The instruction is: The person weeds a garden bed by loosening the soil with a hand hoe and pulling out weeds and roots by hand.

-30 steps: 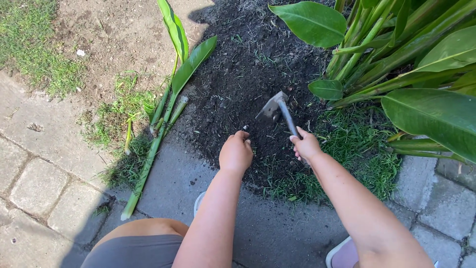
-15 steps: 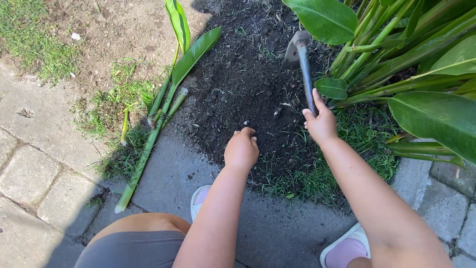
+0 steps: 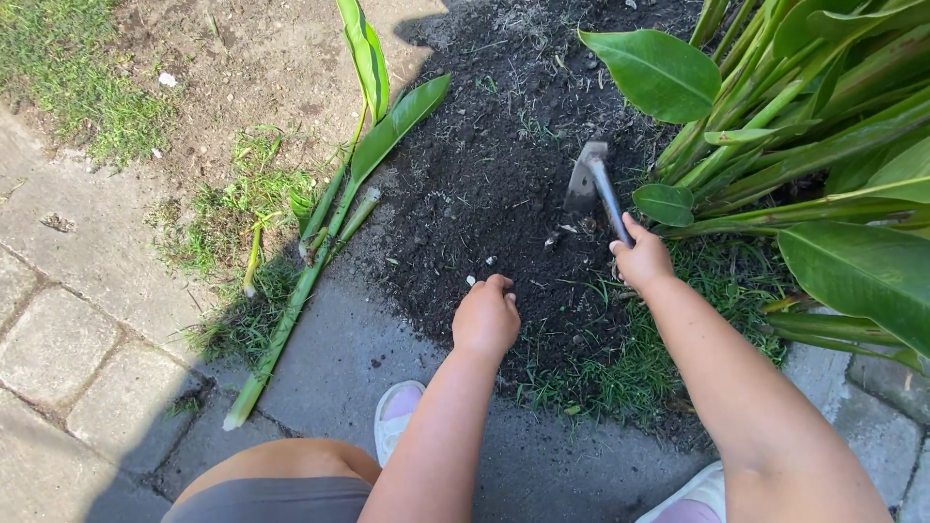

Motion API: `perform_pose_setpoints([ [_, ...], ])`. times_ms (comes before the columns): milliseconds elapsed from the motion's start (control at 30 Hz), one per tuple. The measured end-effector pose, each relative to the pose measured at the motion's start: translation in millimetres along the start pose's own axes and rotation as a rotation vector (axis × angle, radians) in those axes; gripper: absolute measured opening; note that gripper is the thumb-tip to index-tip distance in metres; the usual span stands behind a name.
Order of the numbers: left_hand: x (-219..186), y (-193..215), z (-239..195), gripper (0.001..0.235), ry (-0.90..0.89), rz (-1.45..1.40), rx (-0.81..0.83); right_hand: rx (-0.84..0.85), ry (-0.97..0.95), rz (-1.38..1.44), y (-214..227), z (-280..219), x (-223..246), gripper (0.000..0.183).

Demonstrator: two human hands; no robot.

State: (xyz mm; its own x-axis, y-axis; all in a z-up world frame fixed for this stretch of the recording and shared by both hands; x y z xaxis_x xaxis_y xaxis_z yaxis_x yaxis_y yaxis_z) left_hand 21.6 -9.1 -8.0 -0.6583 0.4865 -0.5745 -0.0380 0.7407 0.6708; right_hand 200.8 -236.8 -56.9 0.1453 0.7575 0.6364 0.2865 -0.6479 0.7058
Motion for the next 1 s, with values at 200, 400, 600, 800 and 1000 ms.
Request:
perform_pose_setpoints([
  [200, 0, -8, -1, 0.026, -0.002, 0.008, 0.016, -0.274, 0.273, 0.401, 8, 23, 28, 0.063],
  [400, -3, -10, -2, 0.026, -0.02, -0.008, 0.0, 0.02, 0.165, -0.298, 17, -12, 14, 0.069],
  [600, -8, -11, -1, 0.025, -0.017, -0.01, 0.007, 0.211, 0.098, -0.294, 3, 1, -1, 0.07],
  [800, -5, -13, -3, 0.026, 0.002, 0.01, 0.028, -0.036, 0.147, 0.123, 16, 12, 25, 0.063],
  [1000, -6, -14, -3, 0.026, 0.002, 0.019, 0.036, -0.468, 0.6, 0.107, 36, 26, 61, 0.055],
])
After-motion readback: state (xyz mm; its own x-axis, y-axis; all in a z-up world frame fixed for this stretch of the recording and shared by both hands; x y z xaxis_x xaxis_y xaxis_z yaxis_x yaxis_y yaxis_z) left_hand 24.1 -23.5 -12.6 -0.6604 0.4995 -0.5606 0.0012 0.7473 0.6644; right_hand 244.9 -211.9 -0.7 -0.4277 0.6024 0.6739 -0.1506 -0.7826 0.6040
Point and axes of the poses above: each hand's wrist, its own z-axis towards the middle knuckle, its own y-axis out of the back of the hand, x = y × z, the point moved 1 cm from there along z, towards the middle knuckle, and after that the axes turned 10 degrees about y, right-handed, at the moved point
